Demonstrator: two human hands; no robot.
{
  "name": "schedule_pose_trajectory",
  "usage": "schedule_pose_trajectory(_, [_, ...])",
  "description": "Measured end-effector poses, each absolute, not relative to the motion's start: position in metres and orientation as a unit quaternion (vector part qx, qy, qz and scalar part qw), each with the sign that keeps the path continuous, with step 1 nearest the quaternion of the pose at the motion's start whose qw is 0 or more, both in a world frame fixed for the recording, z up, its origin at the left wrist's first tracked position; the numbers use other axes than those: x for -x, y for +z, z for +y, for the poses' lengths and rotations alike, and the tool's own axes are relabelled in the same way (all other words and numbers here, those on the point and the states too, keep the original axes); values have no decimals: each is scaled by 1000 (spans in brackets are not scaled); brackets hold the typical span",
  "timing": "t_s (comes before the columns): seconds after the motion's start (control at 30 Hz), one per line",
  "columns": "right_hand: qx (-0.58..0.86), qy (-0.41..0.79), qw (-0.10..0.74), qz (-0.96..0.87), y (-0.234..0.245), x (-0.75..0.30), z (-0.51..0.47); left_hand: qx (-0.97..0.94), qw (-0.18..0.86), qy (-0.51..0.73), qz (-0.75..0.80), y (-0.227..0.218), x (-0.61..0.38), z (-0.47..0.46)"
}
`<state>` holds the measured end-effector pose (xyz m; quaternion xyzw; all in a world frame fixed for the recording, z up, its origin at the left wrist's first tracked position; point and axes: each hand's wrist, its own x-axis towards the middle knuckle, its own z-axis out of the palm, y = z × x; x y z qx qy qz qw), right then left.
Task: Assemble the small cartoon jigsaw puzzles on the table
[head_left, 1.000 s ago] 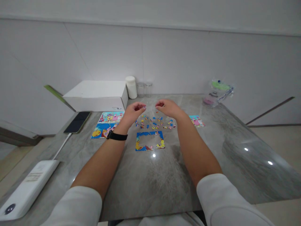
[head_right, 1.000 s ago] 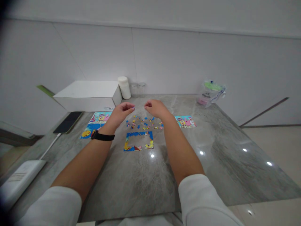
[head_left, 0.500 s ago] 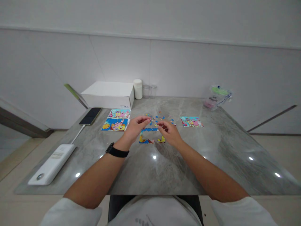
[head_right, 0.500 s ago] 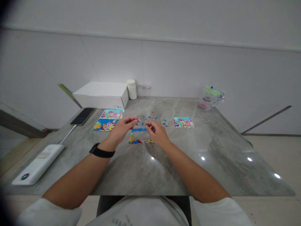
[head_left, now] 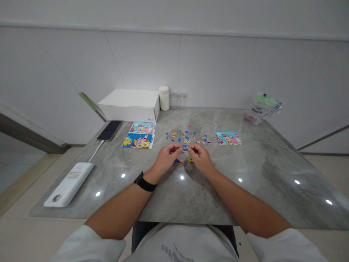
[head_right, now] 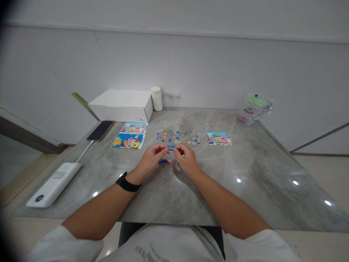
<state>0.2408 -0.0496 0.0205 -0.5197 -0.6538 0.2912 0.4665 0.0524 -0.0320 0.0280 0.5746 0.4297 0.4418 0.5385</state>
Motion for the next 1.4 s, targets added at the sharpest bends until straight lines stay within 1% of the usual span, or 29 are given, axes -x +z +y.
schedule_pose_trajectory(0.1, [513, 324, 482, -632, 17, -244, -49, -568, 545, 437, 434, 30, -51, -32])
schedule_pose_trajectory(0.27, [495, 351, 496, -621, 8, -245, -47, -606, 496, 432, 447, 23, -50, -28])
schedule_pose_trajectory(0.4, [486, 360, 493, -625, 3, -243, -47, -611, 518, 408, 438, 21, -50, -28])
schedule_pose_trajectory(0.5, [480, 325, 490, -651, 6, -245, -47, -614, 509, 408, 444, 22, -50, -28])
schedule_pose_trajectory(0.6, [464, 251, 498, -688, 11, -250, -48, -612, 491, 417, 458, 22, -48, -27])
schedule_pose_trajectory(0.7, [436, 189, 503, -722, 14, -253, -50, -601, 501, 421, 459, 23, -48, -27])
schedule_pose_trajectory(0.9, [360, 113, 490, -786, 14, -250, -54, -590, 524, 420, 447, 30, -52, -31])
schedule_pose_trajectory(1.07, [375, 79, 469, -796, 14, -250, -53, -577, 554, 414, 435, 32, -54, -34])
schedule_pose_trajectory(1.27, [372, 68, 469, -798, 13, -254, -50, -585, 560, 397, 432, 25, -55, -32])
schedule_pose_trajectory(1.33, [381, 73, 466, -795, 12, -256, -50, -613, 537, 383, 436, 24, -51, -30])
schedule_pose_trajectory(1.4, [387, 74, 466, -792, 11, -257, -49, -678, 456, 362, 448, 25, -44, -27])
